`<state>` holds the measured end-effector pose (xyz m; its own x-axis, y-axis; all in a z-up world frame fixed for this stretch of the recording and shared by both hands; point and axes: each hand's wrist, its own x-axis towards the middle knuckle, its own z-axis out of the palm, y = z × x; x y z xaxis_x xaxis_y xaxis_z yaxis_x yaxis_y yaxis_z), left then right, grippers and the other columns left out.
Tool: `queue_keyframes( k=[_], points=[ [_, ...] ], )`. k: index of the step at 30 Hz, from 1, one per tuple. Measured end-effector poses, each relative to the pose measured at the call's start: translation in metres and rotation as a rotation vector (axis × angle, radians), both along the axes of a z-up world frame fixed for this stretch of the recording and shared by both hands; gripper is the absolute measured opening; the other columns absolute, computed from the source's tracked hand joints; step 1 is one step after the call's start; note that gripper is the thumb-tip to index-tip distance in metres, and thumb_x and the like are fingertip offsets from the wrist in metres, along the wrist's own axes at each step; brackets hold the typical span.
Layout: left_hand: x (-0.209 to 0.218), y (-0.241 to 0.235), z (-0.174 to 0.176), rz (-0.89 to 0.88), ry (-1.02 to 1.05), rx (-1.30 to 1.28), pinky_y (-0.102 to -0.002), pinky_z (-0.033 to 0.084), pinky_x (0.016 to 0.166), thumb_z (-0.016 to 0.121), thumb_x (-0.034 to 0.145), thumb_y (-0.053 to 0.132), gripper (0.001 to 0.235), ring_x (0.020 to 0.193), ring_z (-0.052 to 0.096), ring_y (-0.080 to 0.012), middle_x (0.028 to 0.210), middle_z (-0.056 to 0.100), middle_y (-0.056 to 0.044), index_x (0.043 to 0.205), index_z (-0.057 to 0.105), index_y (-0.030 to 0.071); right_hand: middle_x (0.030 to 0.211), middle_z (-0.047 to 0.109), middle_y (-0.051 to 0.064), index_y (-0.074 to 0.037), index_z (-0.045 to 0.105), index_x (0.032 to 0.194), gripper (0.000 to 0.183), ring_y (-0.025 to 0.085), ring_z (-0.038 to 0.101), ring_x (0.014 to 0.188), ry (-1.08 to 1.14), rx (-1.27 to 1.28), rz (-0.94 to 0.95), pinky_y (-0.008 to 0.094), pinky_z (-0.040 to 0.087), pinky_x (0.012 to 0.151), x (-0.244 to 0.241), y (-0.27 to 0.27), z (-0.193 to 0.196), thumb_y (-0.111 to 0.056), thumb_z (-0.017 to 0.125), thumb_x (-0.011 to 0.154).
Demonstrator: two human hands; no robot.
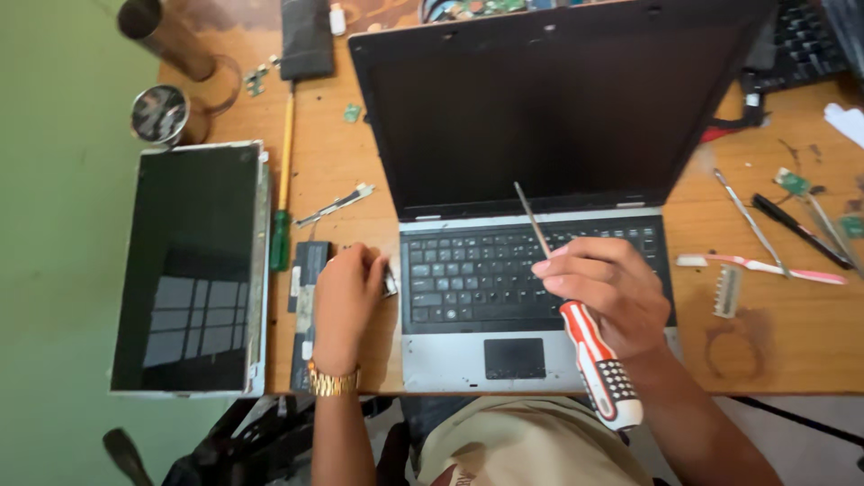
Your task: The person reassembles a laptop by connecting internal cables, installing the keyboard, and securing the screen bezel. They use a screwdriver and tweezers to manipulate connectors and clips while working at a cluttered workbench.
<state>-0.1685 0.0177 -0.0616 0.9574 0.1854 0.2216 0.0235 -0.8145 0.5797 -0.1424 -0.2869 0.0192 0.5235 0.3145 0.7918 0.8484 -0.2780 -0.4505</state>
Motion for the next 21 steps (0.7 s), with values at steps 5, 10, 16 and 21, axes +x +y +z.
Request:
queue_keyframes(
  k=[5,10,16,21],
  points=[
    [-0.007,-0.017,0.011,0.033,0.042,0.143,-0.047,0.050,0.078,0.070,0.085,0.007,0.009,0.092,0.061,-0.0388,0.090,0.064,-0.017,0.087,0.063,0.001,0.104,0.074,0.013,-0.003,0.063,0.107,0.030,0.031,0.069,0.099,-0.009,-0.015,-0.012,0.037,0.060,0.084,0.003,-0.009,0.003,0.006,0.073,0.080],
    [-0.008,-0.023,0.012,0.023,-0.017,0.146,-0.048,0.049,0.084,0.064,0.080,-0.006,0.011,0.097,0.059,-0.0405,0.099,0.062,-0.019,0.090,0.064,-0.001,0.105,0.071,0.013,-0.003,0.059,0.110,0.027,0.033,0.070,0.102,-0.031,-0.006,-0.072,0.040,0.060,0.090,0.007,-0.024,0.012,0.005,0.068,0.086],
    [-0.006,-0.024,0.018,0.047,-0.033,0.089,-0.046,0.050,0.082,0.064,0.084,-0.006,0.008,0.095,0.061,-0.0373,0.097,0.065,-0.016,0.090,0.065,0.000,0.113,0.071,0.016,-0.004,0.054,0.116,0.019,0.029,0.073,0.103,-0.017,0.068,-0.253,0.036,0.062,0.094,0.010,-0.042,0.010,0.006,0.067,0.106],
    [0.003,-0.035,0.050,-0.001,-0.129,-0.030,-0.042,0.050,0.075,0.067,0.090,-0.001,0.005,0.085,0.064,-0.0314,0.090,0.064,-0.014,0.094,0.065,0.000,0.118,0.071,0.023,0.001,0.054,0.119,0.018,0.028,0.073,0.100,-0.115,0.200,-0.371,0.036,0.062,0.090,0.039,-0.065,0.003,0.002,0.067,0.107]
  ],
)
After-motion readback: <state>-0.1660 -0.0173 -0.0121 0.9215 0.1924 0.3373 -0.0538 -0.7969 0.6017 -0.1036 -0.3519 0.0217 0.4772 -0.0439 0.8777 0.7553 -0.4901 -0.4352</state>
